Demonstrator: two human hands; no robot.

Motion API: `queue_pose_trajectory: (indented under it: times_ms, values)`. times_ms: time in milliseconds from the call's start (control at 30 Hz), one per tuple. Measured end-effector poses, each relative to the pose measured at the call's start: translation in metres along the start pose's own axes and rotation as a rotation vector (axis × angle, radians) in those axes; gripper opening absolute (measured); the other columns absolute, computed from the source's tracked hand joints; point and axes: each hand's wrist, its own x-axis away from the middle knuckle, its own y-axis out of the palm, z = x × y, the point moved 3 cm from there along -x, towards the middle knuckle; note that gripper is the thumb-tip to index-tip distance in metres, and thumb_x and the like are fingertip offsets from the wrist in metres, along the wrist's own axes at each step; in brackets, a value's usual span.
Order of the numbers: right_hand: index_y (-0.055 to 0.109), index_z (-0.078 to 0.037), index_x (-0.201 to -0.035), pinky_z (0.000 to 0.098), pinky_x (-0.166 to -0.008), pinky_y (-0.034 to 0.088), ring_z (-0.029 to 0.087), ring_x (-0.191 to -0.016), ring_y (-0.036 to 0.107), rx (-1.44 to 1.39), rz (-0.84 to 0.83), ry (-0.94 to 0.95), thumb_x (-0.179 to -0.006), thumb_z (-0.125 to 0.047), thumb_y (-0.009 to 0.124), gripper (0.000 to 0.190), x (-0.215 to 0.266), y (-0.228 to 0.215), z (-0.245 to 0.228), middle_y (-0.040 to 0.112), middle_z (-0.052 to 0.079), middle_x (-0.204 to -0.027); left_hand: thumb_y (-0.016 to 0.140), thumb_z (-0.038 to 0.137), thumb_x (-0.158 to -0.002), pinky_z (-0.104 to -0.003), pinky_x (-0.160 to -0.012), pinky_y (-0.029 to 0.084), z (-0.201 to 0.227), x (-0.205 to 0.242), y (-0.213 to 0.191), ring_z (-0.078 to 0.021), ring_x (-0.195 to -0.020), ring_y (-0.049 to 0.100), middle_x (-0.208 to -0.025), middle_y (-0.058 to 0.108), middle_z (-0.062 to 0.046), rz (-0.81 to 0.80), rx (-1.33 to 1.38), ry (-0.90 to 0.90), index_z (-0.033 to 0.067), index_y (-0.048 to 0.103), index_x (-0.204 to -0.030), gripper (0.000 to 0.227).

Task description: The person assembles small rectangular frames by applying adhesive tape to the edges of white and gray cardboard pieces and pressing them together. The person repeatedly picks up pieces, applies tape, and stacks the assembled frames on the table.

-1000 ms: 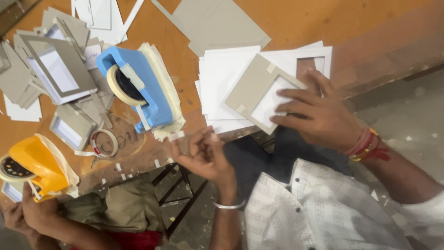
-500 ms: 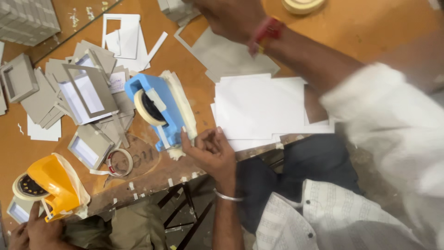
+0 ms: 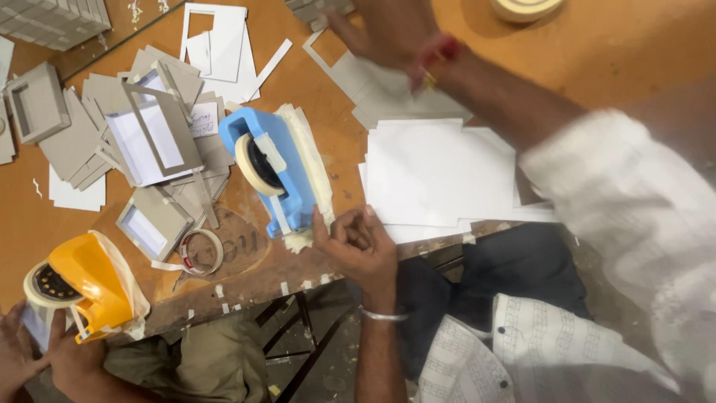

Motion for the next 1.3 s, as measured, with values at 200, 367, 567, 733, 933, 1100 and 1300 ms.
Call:
queue_pose_trajectory:
  times_ms: [200,367,567,733,933,1100,1300]
  values:
    - [0.069,-0.009,-0.132,0.0516,-0.117,0.037,0.032,-0.130,0.060,0.062,0.093,0.014,-0.094,-0.023,0.081,0.042,0.167,-0.116,-0.013,0.069,0.012,-0.134,0.072,0.007,-0.095,-0.017,-0.051,0.043,0.008,-0.005,0.000,-0.0110,-0.066,0.055,-0.125,0.068,-0.025,-0.067,0.082,-0.032,-0.0011,0.021,-0.153,0.078]
    - [0.070,-0.010,-0.126,0.0463,-0.118,0.040,0.028,-0.132,0.059,0.084,0.081,0.406,-0.100,-0.025,0.078,0.032,0.268,-0.155,-0.003,0.069,0.008,-0.128,0.075,0.006,-0.093,-0.033,-0.080,0.060,0.017,-0.012,0.002,-0.0288,-0.100,0.068,-0.129,0.068,-0.028,-0.235,-0.076,0.098,-0.0045,0.022,-0.155,0.083]
    - [0.076,-0.013,-0.112,0.0486,-0.114,0.045,0.029,-0.124,0.065,0.278,0.150,0.340,-0.095,-0.023,0.073,0.019,0.298,-0.143,0.005,0.073,0.007,-0.121,0.079,0.014,-0.090,-0.031,-0.070,0.055,0.013,-0.011,0.003,-0.0237,-0.089,0.068,-0.135,0.066,-0.031,-0.343,-0.111,-0.053,-0.0089,0.020,-0.151,0.088]
    - [0.076,-0.014,-0.104,0.0511,-0.113,0.046,0.031,-0.122,0.065,0.265,0.155,0.321,-0.091,-0.023,0.069,0.017,0.287,-0.147,0.007,0.073,0.007,-0.114,0.079,0.010,-0.085,-0.038,-0.082,0.059,0.016,-0.003,0.002,-0.0348,-0.105,0.071,-0.134,0.061,-0.037,-0.393,-0.184,-0.016,-0.0077,0.028,-0.148,0.083]
    - [0.078,-0.016,-0.101,0.0547,-0.112,0.043,0.029,-0.120,0.064,0.312,0.120,0.364,-0.085,-0.027,0.069,0.020,0.286,-0.149,0.004,0.074,0.004,-0.111,0.081,0.015,-0.085,-0.026,-0.062,0.058,-0.001,-0.008,-0.003,-0.0249,-0.079,0.073,-0.131,0.061,-0.035,-0.581,-0.431,-0.252,-0.0043,0.032,-0.146,0.080]
    - [0.078,-0.015,-0.104,0.0537,-0.112,0.043,0.029,-0.120,0.064,0.316,0.129,0.374,-0.085,-0.022,0.071,0.021,0.285,-0.150,0.003,0.073,0.006,-0.112,0.075,0.006,-0.088,-0.026,-0.060,0.052,0.002,0.003,0.000,-0.0263,-0.083,0.070,-0.136,0.058,-0.039,-0.342,-0.093,0.041,-0.0117,0.018,-0.146,0.083]
    - [0.077,-0.015,-0.111,0.0513,-0.114,0.046,0.030,-0.124,0.064,0.280,0.149,0.348,-0.089,-0.017,0.072,0.022,0.293,-0.143,0.004,0.073,0.008,-0.118,0.076,0.003,-0.088,-0.022,-0.050,0.055,-0.007,0.005,0.004,-0.0161,-0.072,0.071,-0.112,0.073,-0.025,-0.300,0.146,-0.299,-0.0078,0.052,-0.137,0.055]
